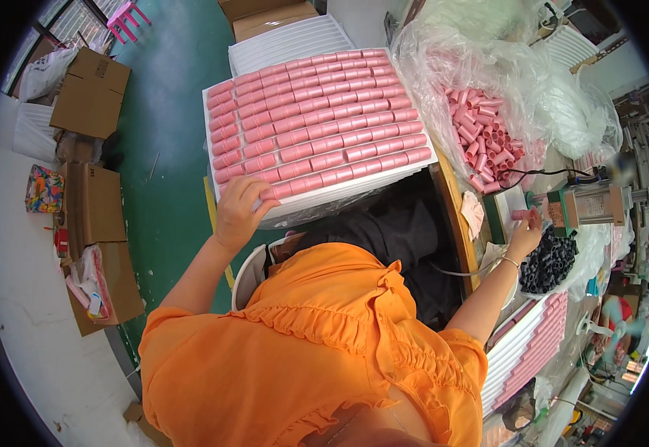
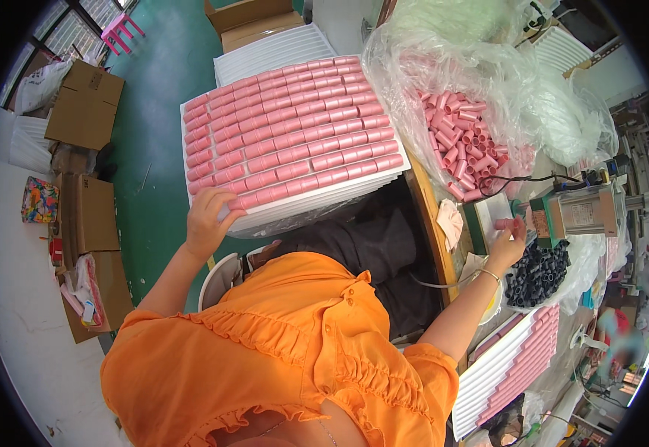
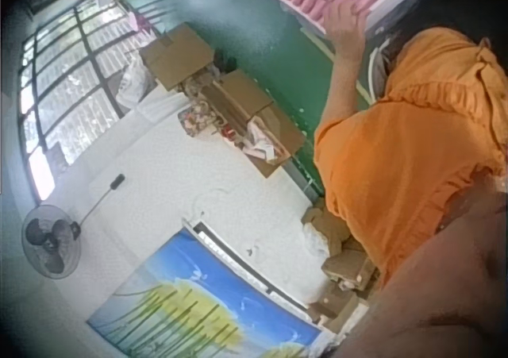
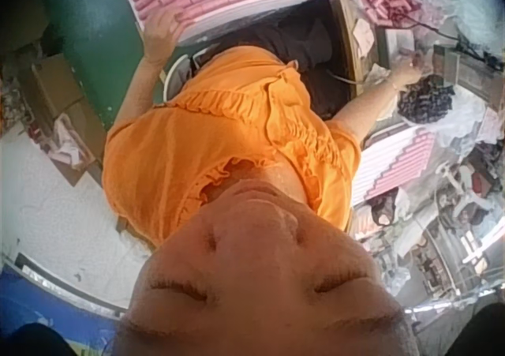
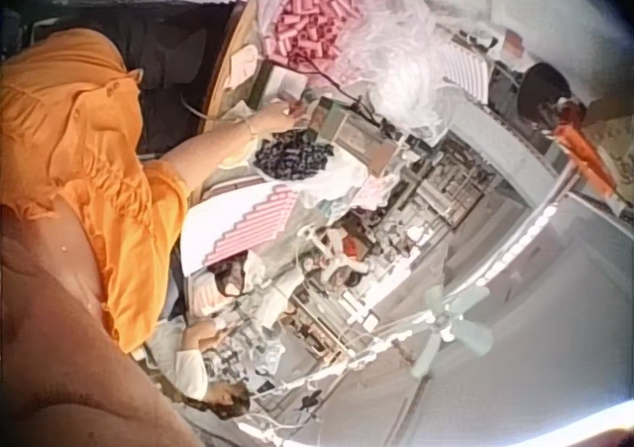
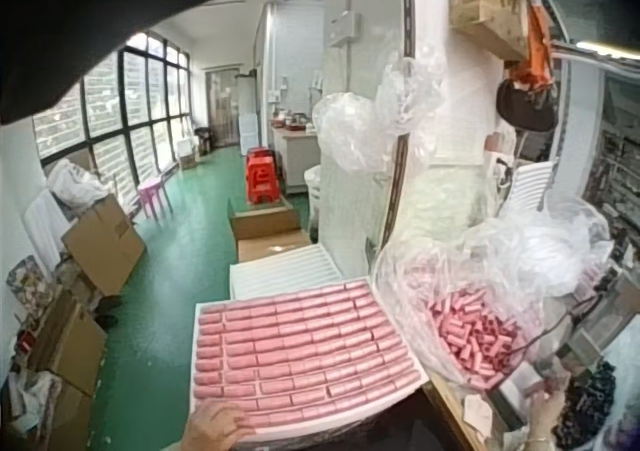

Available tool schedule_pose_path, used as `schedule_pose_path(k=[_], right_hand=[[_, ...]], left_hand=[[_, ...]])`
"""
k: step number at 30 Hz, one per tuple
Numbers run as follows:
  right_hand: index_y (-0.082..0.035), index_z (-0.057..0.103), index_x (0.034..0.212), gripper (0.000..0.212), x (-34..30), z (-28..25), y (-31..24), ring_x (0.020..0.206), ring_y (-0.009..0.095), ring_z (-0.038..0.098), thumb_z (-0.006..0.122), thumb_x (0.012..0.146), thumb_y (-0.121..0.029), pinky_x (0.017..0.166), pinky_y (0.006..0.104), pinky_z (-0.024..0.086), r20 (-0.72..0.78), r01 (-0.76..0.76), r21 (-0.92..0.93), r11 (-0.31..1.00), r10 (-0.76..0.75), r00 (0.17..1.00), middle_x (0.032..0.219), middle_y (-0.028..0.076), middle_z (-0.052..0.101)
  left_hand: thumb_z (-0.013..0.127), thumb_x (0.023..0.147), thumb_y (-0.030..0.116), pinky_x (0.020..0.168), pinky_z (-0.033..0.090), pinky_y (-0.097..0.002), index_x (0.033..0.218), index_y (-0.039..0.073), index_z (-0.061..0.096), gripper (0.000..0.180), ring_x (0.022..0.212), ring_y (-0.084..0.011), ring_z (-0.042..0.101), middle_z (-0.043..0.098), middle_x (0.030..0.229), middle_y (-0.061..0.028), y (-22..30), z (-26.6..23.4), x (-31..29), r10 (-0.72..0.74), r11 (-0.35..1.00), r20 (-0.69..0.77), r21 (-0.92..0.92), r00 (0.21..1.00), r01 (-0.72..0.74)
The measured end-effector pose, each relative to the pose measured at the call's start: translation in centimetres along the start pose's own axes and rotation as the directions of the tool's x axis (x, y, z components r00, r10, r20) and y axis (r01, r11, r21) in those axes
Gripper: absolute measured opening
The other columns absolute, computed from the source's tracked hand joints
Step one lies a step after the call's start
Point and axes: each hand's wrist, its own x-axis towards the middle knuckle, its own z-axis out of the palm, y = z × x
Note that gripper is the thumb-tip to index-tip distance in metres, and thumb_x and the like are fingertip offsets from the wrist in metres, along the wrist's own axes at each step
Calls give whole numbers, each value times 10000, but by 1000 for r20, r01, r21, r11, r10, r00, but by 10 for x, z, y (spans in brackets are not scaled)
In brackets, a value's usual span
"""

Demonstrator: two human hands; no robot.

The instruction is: The recorder is assembling lipsticks by applying oil to components, pressing parts together using a small machine, and organizing the finished tubes into trays.

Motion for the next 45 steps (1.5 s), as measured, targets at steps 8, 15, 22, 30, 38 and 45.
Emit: schedule_pose_path(k=[8, 15, 22, 30, 38, 45], right_hand=[[-2, 623, 1027, 136, -77, -28, -142, 873, 161, 659, 611, 932, -98, 817, 286, 514, 211, -153, 606, 780, 28, 977, 929, 97, 707], [-13, 639, 940, 172, -194, -19, -279, 742, 121, 624, 746, 816, -65, 661, 241, 511, 500, -29, 711, 702, -476, 723, 830, 65, 634], [-52, 616, 935, 201, -215, -30, -295, 732, 286, 561, 736, 796, -134, 656, 358, 464, 325, 241, 834, 496, -795, 512, 798, 92, 564], [-39, 611, 859, 225, -246, -46, -306, 629, 225, 601, 756, 811, -204, 579, 319, 482, 453, 232, 703, 672, -674, 583, 732, 87, 600], [-6, 643, 958, 409, -243, -60, -273, 705, 269, 655, 768, 774, -350, 635, 345, 511, 638, 264, 511, 818, -567, 521, 791, 120, 658], [-14, 692, 728, 331, -287, -98, -105, 506, 133, 608, 709, 850, -321, 500, 273, 465, 683, -438, 134, 889, 237, 691, 636, 72, 676]], left_hand=[[723, 807, 3, 779, 517, -285, 1191, 47, 543, 426, 1017, -173, 603, 611, 1136, -76, 40, 9, 43, -183, 647, 503, -585, 845, 489], [662, 908, 110, 697, 518, -236, 1229, 41, 504, 365, 980, -138, 610, 596, 1149, -68, 76, 24, 67, 188, 274, 765, -643, 616, 715], [586, 976, 198, 640, 505, -216, 1106, 0, 567, 238, 818, -90, 615, 647, 982, -53, 36, 1, 43, 460, 80, 847, -341, 269, 937], [658, 917, 113, 677, 516, -233, 1087, -4, 582, 221, 764, -94, 620, 645, 922, -68, 53, -31, 15, 330, 122, 829, -512, 452, 850], [758, 789, 67, 725, 538, -304, 950, 28, 665, 190, 823, -165, 653, 673, 947, -77, 12, -57, -20, -215, 890, 268, -342, 939, 301], [749, 761, 75, 785, 480, -349, 980, 37, 662, 239, 897, -261, 597, 621, 962, -111, -56, -29, -49, -98, 995, 114, -12, 989, 100]])
